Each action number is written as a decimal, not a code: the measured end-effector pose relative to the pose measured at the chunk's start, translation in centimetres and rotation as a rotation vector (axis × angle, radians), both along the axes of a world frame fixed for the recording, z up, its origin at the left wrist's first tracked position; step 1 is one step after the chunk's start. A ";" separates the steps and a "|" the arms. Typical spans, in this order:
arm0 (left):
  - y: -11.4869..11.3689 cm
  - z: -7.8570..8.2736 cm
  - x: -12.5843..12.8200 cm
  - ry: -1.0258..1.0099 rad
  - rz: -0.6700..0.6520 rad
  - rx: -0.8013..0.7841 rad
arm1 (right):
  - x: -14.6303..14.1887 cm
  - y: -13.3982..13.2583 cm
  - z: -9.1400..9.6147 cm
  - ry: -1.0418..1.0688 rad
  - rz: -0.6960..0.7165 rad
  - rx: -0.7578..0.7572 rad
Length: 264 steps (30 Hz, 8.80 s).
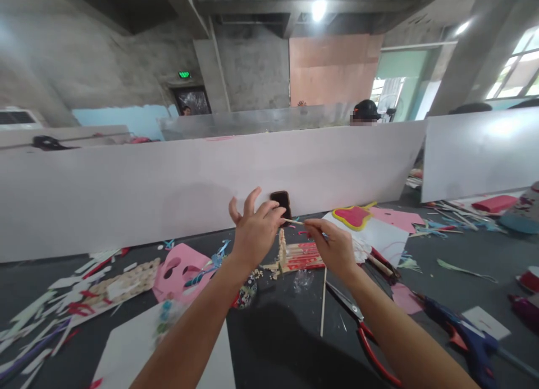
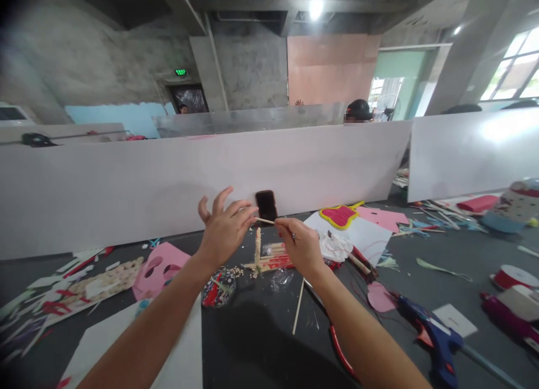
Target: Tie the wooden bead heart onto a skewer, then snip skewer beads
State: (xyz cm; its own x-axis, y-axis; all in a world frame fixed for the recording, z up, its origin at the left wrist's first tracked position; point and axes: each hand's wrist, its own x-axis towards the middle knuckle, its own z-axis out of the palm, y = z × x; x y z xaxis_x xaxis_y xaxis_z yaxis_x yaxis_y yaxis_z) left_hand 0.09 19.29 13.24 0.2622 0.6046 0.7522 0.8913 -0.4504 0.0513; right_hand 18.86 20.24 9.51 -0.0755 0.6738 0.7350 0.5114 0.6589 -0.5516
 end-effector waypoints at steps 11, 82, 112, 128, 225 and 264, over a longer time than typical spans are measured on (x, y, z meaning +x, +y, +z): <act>0.7 -0.1 -0.1 0.036 -0.023 -0.188 | 1.0 0.3 -0.2 0.016 0.070 -0.041; -0.9 -4.8 -3.2 -1.191 -0.188 -0.562 | -3.9 -1.6 -2.1 0.168 0.171 -0.207; 0.9 -2.5 0.1 -1.426 -0.467 -0.907 | -1.6 -1.7 -1.5 0.348 0.338 -0.161; -0.5 -3.1 0.9 -1.429 -0.549 -1.039 | -0.5 -4.3 -1.2 0.466 0.298 -0.244; 3.2 -12.6 -4.5 -1.615 -0.574 -0.965 | -6.2 4.6 -3.1 -0.067 0.102 -0.040; 6.6 -12.7 -7.2 -1.713 -0.571 -1.088 | -6.9 10.2 -4.2 0.258 0.262 -0.277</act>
State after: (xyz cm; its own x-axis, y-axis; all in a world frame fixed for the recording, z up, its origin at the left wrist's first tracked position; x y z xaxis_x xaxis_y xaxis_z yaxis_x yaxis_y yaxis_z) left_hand -7.08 25.94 0.58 0.1292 0.9830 -0.1301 -0.5128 0.1785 0.8398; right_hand 11.94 30.48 5.36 -0.1075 0.8301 0.5472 0.1698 0.5576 -0.8125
